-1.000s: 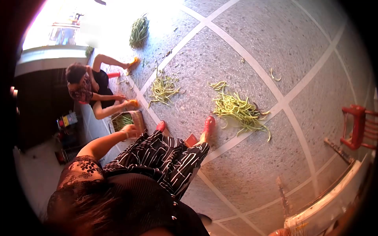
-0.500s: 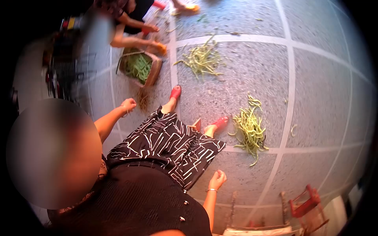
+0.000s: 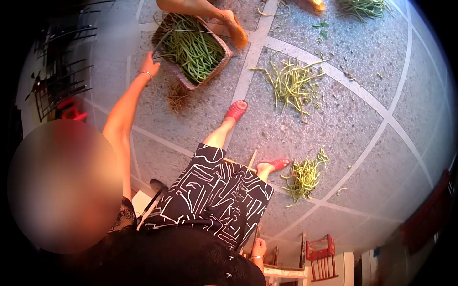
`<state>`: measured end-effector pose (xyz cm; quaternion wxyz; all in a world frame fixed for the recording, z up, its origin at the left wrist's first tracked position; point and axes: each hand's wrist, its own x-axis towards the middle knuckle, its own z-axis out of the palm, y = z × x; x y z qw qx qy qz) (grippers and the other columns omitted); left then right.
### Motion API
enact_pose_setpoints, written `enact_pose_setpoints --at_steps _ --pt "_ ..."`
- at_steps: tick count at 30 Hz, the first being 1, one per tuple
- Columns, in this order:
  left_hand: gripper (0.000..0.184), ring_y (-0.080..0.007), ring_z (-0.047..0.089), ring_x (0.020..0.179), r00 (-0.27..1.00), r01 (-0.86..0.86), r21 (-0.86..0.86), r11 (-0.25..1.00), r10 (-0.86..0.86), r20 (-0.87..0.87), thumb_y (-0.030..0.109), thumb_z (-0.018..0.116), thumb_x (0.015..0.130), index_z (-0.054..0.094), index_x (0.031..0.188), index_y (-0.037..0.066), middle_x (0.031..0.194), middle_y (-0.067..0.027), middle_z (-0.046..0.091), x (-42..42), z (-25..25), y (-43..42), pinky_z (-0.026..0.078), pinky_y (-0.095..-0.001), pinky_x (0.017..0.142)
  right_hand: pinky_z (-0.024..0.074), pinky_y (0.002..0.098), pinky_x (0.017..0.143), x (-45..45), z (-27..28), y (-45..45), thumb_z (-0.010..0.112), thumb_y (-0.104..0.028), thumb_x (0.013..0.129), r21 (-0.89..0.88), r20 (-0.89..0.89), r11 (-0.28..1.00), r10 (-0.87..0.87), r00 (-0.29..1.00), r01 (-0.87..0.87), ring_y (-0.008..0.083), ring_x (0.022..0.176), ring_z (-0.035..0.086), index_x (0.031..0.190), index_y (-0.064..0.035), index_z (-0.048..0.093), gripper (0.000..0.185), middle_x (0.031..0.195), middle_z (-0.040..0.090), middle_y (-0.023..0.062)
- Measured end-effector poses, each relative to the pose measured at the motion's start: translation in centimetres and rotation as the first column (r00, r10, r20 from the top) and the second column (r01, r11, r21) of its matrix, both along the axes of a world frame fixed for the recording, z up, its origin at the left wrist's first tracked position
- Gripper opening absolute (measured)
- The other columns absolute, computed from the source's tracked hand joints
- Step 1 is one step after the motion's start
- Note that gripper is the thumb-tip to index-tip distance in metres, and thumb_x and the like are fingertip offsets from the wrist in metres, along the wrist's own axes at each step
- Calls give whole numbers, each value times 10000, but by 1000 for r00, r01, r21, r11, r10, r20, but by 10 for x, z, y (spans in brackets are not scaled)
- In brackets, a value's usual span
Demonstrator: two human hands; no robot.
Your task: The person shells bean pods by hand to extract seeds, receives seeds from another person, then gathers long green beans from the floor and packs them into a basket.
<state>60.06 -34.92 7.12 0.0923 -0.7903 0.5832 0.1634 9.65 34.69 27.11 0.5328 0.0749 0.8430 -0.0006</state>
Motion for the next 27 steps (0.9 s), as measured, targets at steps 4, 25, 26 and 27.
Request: enact_pose_setpoints --at_steps 4,25,26,27 --pt "772 -325 357 1192 999 -46 168 985 49 -14 203 625 726 177 1334 40 1319 -190 327 26 -39 -55 345 -375 956 404 236 462 28 12 -30 525 -159 837 -92 47 991 104 993 -99 84 542 461 870 -47 580 129 698 530 -6" --pt "475 -193 415 511 897 -214 188 959 269 -352 424 598 746 416 614 6 565 -110 423 17 -49 24 373 -366 508 415 223 617 52 58 -165 498 -119 824 -174 -76 984 19 997 -32 79 664 489 847 -13 572 132 693 549 -3" --pt "452 -197 415 488 882 -248 207 946 309 -355 419 585 760 423 629 17 561 -102 434 6 -33 22 371 -362 474 416 227 616 50 60 -169 501 -122 822 -199 -120 974 83 989 -106 81 663 491 844 -13 574 133 692 549 -3" --pt "415 -187 410 451 824 -334 283 899 424 -377 406 571 777 423 652 38 538 -81 425 -5 -12 20 359 -343 425 425 249 639 44 54 -153 516 -123 812 -185 -60 981 52 997 -63 97 693 505 853 -9 575 135 720 571 18"
